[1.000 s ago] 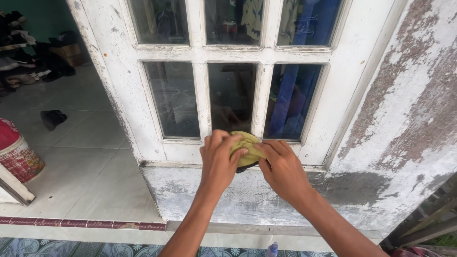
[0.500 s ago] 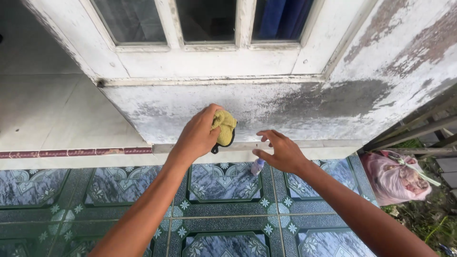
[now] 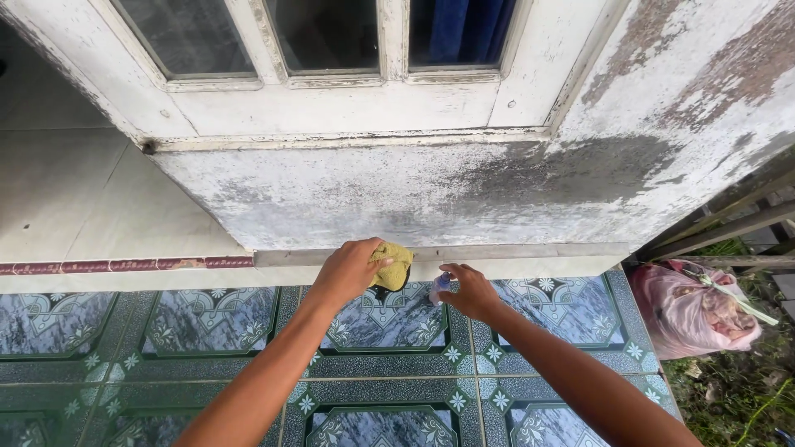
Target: Cleaning the glass panes of a wooden door using a cloth and spray.
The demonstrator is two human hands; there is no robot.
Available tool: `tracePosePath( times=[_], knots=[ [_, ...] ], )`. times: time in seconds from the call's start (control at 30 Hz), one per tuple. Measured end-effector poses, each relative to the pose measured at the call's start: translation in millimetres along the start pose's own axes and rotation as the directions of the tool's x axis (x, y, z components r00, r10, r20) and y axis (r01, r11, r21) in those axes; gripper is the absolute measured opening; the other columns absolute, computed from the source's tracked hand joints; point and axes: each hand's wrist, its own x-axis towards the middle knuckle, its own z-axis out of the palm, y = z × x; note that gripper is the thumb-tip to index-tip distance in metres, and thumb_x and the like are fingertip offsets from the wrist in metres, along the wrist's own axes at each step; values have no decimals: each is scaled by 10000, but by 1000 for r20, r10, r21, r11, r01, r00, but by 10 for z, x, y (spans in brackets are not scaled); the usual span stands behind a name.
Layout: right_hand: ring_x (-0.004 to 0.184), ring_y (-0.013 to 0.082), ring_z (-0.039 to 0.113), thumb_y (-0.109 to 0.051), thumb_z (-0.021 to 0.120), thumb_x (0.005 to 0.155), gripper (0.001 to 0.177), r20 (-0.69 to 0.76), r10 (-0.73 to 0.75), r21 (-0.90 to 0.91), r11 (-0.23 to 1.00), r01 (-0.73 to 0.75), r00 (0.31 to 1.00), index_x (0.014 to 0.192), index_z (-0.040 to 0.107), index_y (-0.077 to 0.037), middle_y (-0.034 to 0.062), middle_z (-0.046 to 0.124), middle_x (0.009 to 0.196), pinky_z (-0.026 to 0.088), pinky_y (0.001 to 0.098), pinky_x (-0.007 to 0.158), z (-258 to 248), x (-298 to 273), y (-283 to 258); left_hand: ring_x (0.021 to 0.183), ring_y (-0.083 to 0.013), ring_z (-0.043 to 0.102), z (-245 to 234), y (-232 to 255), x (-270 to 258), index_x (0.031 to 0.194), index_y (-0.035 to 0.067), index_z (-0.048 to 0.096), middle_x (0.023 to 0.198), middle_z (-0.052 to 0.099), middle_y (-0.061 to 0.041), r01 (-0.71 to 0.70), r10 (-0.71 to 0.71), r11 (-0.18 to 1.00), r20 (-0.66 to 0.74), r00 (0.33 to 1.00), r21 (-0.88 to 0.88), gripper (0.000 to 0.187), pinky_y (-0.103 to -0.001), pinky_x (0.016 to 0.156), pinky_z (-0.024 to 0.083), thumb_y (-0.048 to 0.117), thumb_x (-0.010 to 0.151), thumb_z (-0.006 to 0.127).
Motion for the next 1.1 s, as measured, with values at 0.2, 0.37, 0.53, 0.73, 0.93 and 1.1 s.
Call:
tracePosePath(
  times=[0.2,0.37,0.53,0.73,0.93,1.1],
  knots=[
    [1045,242,739,-232,726,917,331,-35,-105,118,987,108,994,1227,691,-121,81,730,1229,605,385,945,32,74,49,999,-417,683,152,-458,201,1175,-3,634,1045,716,-230,-171,164,983,-93,982,-63,289,-511,801,528,174,946,641],
    [1135,254,671,-326,584,1014,371,7,-333,446,845,295,943,1312,602,-106,89,694,1195,577,427,960,-596,-22,-494,975,-386,692,-410,-456,83,1215,-10,578,1073,702,-235,-255,213,948,-213,953,-192,315,-476,821,525,45,906,553],
    [1153,240,661,-417,393,1042,526,7,-393,813,538,224,919,1520,381,-198,79,644,1168,557,463,968,-1460,-419,-1670,889,-314,727,-1177,-248,-159,1180,4,595,962,727,-204,-321,194,908,-407,893,-271,270,-414,800,548,73,926,540],
    [704,202,644,-412,307,1038,580,-137,-426,968,133,212,894,1597,241,-274,85,572,900,617,476,659,-1775,-459,-2405,803,-276,731,-1762,-56,-472,1128,-4,629,883,740,-183,-474,198,834,-647,736,-284,256,-368,774,571,60,891,552],
    [591,183,562,-231,365,1008,589,-387,-263,741,481,468,884,1593,297,-254,95,567,870,548,389,542,-2293,-405,-3227,787,-283,750,-2732,187,-594,1023,-14,647,860,739,-165,-470,164,861,-770,617,-193,195,-363,740,573,53,853,578],
    [738,136,670,-101,494,964,663,-578,-427,461,532,710,695,1569,221,-103,75,599,935,595,332,669,-2681,-473,-3929,826,-268,596,-3580,264,-523,806,28,666,804,686,-62,-378,379,891,-871,312,252,97,-439,903,424,-6,767,583]
  ],
)
